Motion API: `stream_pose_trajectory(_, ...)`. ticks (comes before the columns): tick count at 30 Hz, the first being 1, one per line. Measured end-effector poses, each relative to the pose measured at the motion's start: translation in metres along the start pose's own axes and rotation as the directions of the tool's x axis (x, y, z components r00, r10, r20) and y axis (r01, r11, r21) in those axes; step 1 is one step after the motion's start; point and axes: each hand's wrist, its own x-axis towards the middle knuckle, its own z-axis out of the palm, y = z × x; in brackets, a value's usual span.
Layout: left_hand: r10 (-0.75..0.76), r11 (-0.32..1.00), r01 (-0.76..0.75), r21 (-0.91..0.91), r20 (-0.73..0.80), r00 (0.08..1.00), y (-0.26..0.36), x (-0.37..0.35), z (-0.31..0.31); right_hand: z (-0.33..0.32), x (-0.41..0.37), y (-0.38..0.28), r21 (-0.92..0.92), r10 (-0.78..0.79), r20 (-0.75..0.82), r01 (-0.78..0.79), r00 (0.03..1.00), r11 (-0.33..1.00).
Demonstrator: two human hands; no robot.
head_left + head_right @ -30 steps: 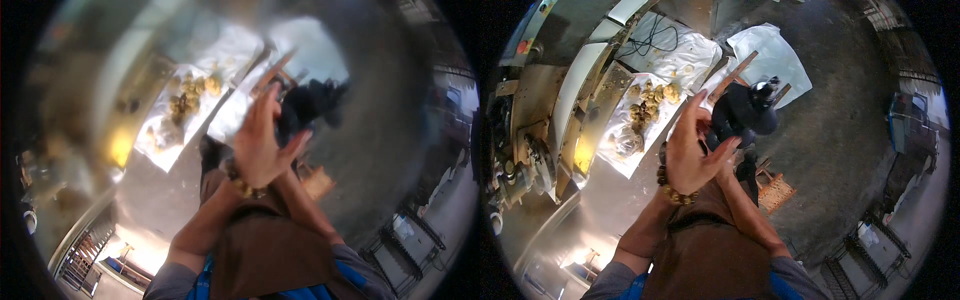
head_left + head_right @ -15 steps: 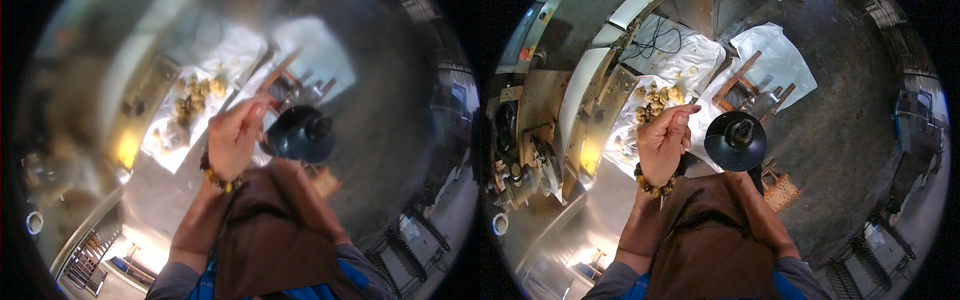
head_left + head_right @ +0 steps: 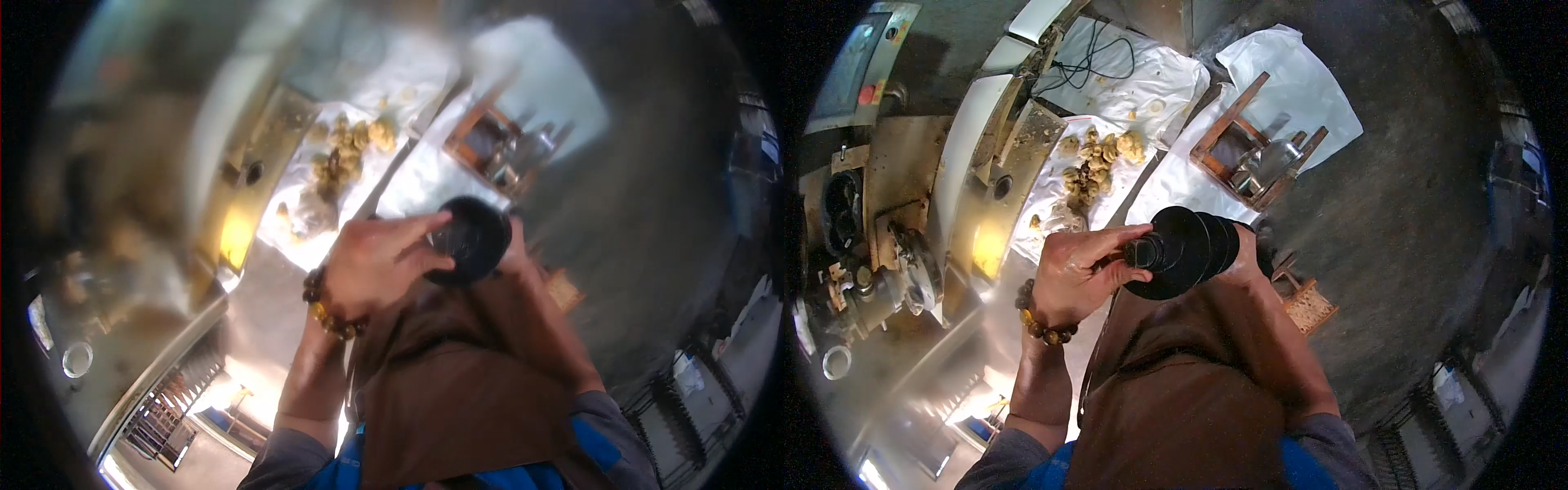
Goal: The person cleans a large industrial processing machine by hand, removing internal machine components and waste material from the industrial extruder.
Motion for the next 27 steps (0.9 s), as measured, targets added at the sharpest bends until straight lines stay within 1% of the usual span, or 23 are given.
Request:
stream_pose_trajectory(1,-0.008,0.999,0.011,-0.03,0.08,0.997,-0.005,-0.001,-0.005,-0.006,0.001,0.006,-0.227,-0.053,0.062,0.065,0.997,0.972)
stream_pose_trajectory(2,-0.039,0.998,0.043,-0.044,0.103,0.994,-0.007,-0.002,-0.009,-0.009,0.002,0.011,-0.168,-0.081,0.068,0.091,0.994,0.982)
stream_pose_trajectory(3,-0.04,0.998,0.044,-0.043,0.105,0.994,-0.016,-0.001,-0.014,-0.013,0.004,0.015,-0.107,-0.108,0.075,0.116,0.991,0.987)
stream_pose_trajectory(5,0.191,0.981,-0.18,-0.073,0.176,0.966,-0.044,0.002,-0.017,-0.019,0.005,0.006,-0.201,-0.092,0.185,0.13,0.978,0.971)
stream_pose_trajectory(6,0.19,0.981,-0.18,-0.074,0.175,0.966,-0.051,0.001,-0.014,-0.019,0.005,0.014,-0.203,-0.091,0.186,0.129,0.978,0.971)
stream_pose_trajectory(7,0.034,0.985,-0.022,-0.169,0.067,0.997,-0.056,0.001,-0.009,-0.018,0.004,0.026,-0.167,-0.115,0.18,0.146,0.977,0.975)
stream_pose_trajectory(8,-0.135,0.952,0.124,-0.279,-0.022,0.991,-0.061,0.002,-0.003,-0.02,0.002,0.035,-0.134,-0.138,0.172,0.162,0.975,0.978)
stream_pose_trajectory(9,-0.134,0.951,0.123,-0.285,-0.019,0.991,-0.065,0.002,0.003,-0.02,0.001,0.032,-0.139,-0.134,0.169,0.158,0.976,0.978)
stream_pose_trajectory(10,-0.262,0.941,0.229,-0.247,-0.108,0.959,-0.068,0.002,0.011,-0.017,0.002,0.029,-0.211,-0.158,0.172,0.194,0.972,0.958)
stream_pose_trajectory(11,-0.379,0.916,0.336,-0.219,-0.202,0.903,-0.072,0.0,0.018,-0.015,0.002,0.023,-0.281,-0.183,0.179,0.229,0.967,0.932)
stream_pose_trajectory(12,-0.38,0.925,0.37,-0.087,-0.228,0.896,-0.082,-0.003,0.026,-0.015,0.003,0.022,-0.296,-0.189,0.202,0.244,0.961,0.923)
stream_pose_trajectory(13,-0.383,0.924,0.372,-0.09,-0.228,0.895,-0.097,-0.01,0.037,-0.016,0.004,0.021,-0.311,-0.195,0.224,0.26,0.955,0.914)
stream_pose_trajectory(14,-0.214,0.964,0.246,0.102,-0.253,0.943,-0.116,-0.018,0.05,-0.013,0.004,0.035,-0.318,-0.167,0.19,0.221,0.968,0.922)
stream_pose_trajectory(16,-0.096,0.948,0.162,0.272,-0.242,0.966,-0.135,-0.036,0.073,-0.008,0.004,0.043,-0.325,-0.133,0.156,0.178,0.979,0.929)
stream_pose_trajectory(17,-0.036,0.927,0.12,0.355,-0.235,0.971,-0.145,-0.045,0.084,-0.002,0.005,0.042,-0.291,-0.107,0.059,0.119,0.993,0.949)
stream_pose_trajectory(19,-0.194,0.883,0.217,0.417,-0.097,0.976,-0.153,-0.059,0.103,0.01,0.012,0.025,-0.257,-0.076,-0.025,0.067,0.997,0.964)
stream_pose_trajectory(20,-0.199,0.882,0.226,0.414,-0.107,0.974,-0.161,-0.066,0.114,0.015,0.017,0.01,-0.168,-0.032,-0.089,0.017,0.996,0.986)
stream_pose_trajectory(21,-0.162,0.897,0.199,0.395,-0.126,0.979,-0.165,-0.069,0.122,0.018,0.023,0.0,-0.117,-0.045,-0.109,0.032,0.993,0.993)
stream_pose_trajectory(22,-0.124,0.91,0.171,0.378,-0.146,0.981,-0.169,-0.072,0.127,0.018,0.032,-0.005,-0.075,-0.117,-0.101,0.11,0.988,0.991)
stream_pose_trajectory(24,-0.151,0.908,0.207,0.365,-0.176,0.973,-0.173,-0.076,0.128,0.016,0.045,-0.011,-0.013,-0.235,-0.085,0.234,0.968,0.972)
stream_pose_trajectory(25,-0.175,0.906,0.234,0.354,-0.19,0.966,-0.173,-0.076,0.127,0.015,0.044,-0.006,-0.021,-0.224,-0.131,0.224,0.966,0.974)
stream_pose_trajectory(27,-0.193,0.894,0.259,0.366,-0.207,0.959,-0.168,-0.072,0.119,0.01,0.035,0.012,-0.064,-0.134,-0.257,0.122,0.957,0.99)
